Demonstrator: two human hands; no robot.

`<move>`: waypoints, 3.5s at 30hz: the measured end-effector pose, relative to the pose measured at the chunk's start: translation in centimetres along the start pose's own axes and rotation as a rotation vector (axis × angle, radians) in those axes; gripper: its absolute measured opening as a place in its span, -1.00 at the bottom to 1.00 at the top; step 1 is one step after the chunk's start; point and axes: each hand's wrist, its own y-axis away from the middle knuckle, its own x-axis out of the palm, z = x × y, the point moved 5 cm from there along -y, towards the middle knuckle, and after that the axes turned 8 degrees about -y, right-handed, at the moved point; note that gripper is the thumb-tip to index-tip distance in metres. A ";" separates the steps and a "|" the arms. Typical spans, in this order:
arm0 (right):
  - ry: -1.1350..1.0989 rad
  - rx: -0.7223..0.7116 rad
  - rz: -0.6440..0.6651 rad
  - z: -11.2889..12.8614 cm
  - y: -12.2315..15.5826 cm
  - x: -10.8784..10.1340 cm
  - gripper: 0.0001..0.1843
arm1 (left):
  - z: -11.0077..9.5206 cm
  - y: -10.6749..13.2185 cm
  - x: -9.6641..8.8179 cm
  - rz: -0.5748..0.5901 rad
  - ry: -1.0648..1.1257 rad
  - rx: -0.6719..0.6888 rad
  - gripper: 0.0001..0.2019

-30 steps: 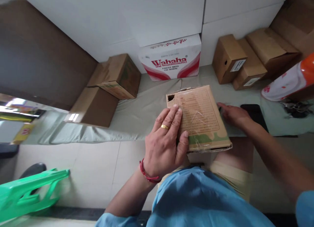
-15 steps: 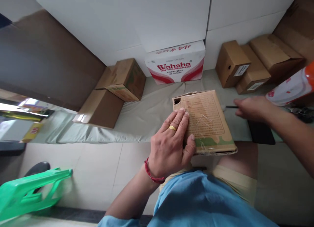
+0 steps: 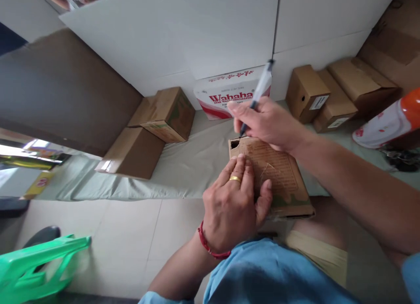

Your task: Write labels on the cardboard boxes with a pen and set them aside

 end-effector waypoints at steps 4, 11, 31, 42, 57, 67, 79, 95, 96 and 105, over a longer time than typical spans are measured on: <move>0.089 -0.037 -0.027 -1.1 -1.1 0.6 -0.69 | 0.2 0.2 0.1 -0.014 0.029 -0.019 -0.67; 0.045 0.003 0.071 -1.4 0.3 -0.5 -0.82 | -0.5 -0.8 0.4 0.030 -0.028 -0.030 -0.60; 0.074 0.062 0.071 -0.7 1.1 0.4 -0.73 | -0.2 -0.2 0.4 0.037 0.020 -0.050 -0.61; 0.164 0.033 0.043 -0.5 1.0 0.4 -0.67 | -0.2 0.0 0.4 0.023 0.025 -0.050 -0.61; 0.178 -0.032 -0.166 -0.7 0.8 -0.3 -0.60 | -0.2 -0.2 0.3 0.008 0.010 -0.025 -0.58; 0.228 -0.040 -0.140 -0.8 0.8 -0.6 -0.64 | -0.1 -0.1 0.4 0.004 0.028 -0.030 -0.57; 0.251 -0.039 -0.004 -1.3 0.3 0.1 -0.75 | 0.0 0.4 0.8 -0.014 0.088 -0.073 -0.61; 0.145 -0.381 -0.541 -1.3 1.1 -3.5 -0.77 | 6.7 7.0 4.8 0.067 0.991 -0.475 -0.01; 0.092 -0.397 -0.582 -1.3 1.5 -4.0 -0.81 | 7.0 8.4 5.9 0.154 1.088 -0.525 0.03; -0.133 0.200 -0.862 -9.4 14.0 -4.8 -0.55 | 5.4 11.1 7.8 0.473 1.378 -0.398 0.04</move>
